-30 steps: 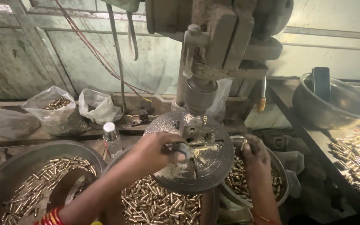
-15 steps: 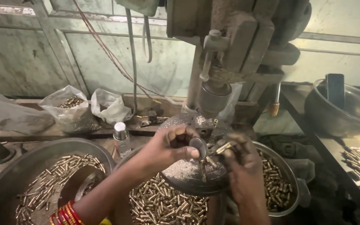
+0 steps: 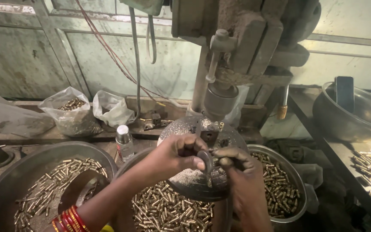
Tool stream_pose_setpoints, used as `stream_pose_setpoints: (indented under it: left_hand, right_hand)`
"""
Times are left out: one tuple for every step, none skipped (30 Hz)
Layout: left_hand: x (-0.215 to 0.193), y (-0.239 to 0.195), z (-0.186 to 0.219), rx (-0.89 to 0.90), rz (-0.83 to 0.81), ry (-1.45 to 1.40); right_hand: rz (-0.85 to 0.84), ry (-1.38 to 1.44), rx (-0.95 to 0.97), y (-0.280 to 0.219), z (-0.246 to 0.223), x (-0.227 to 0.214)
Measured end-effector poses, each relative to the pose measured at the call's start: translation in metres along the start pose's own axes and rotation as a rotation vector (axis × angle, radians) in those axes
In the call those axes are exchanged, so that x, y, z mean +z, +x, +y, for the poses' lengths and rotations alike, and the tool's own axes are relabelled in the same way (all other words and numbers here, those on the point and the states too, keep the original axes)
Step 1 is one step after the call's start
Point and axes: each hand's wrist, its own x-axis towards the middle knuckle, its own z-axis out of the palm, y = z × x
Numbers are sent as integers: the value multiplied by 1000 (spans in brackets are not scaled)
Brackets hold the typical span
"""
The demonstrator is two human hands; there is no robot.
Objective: Operating a press machine to process small brass components in a workshop.
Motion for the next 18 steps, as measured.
stream_pose_setpoints:
  left_hand:
    - [0,1,-2,-7,8,28]
    - [0,2,-3,-14,15,55]
    - [1,2,0,-12,14,57]
    - [3,2,3,-28,34,117]
    - [5,1,6,-46,55,176]
    - [6,1,10,-47,54,175]
    - [7,1,15,-32,120,334]
    - [8,1,20,-17,186,493]
    - [7,3,19,-13,185,496]
    - [5,5,19,51,231,563]
    - [4,6,18,117,278,630]
    - [4,8,18,120,280,634]
    - [7,8,16,156,264,599]
    - [10,8,14,192,249,564]
    - [13,10,12,189,249,562]
    - [16,12,11,257,287,604]
    - [19,13,9,326,326,647]
    - [21,14,11,324,327,646]
  right_hand:
    - [-25,-17,-50,1,1,-1]
    - [-51,-33,-101,1,1,-1]
    - [-49,-33,-103,2,1,0]
    - [-31,-78,-98,2,1,0]
    - [-12,-124,-89,2,1,1]
    - [-11,-124,-88,1,-1,4]
    - [54,-146,-118,1,-3,6]
    - [119,-169,-147,1,-6,9]
    - [119,-167,-151,1,1,5]
    - [158,-197,-174,2,8,0]
    - [195,-226,-196,3,14,-4]
    - [194,-223,-200,4,10,-1]
    - [184,-253,-187,0,7,0]
    - [175,-284,-173,-3,4,1]
    - [175,-285,-170,-4,2,1]
    - [161,-308,-186,-4,0,2]
    - [146,-331,-202,-4,-2,3]
    - [145,-331,-200,-4,-1,2]
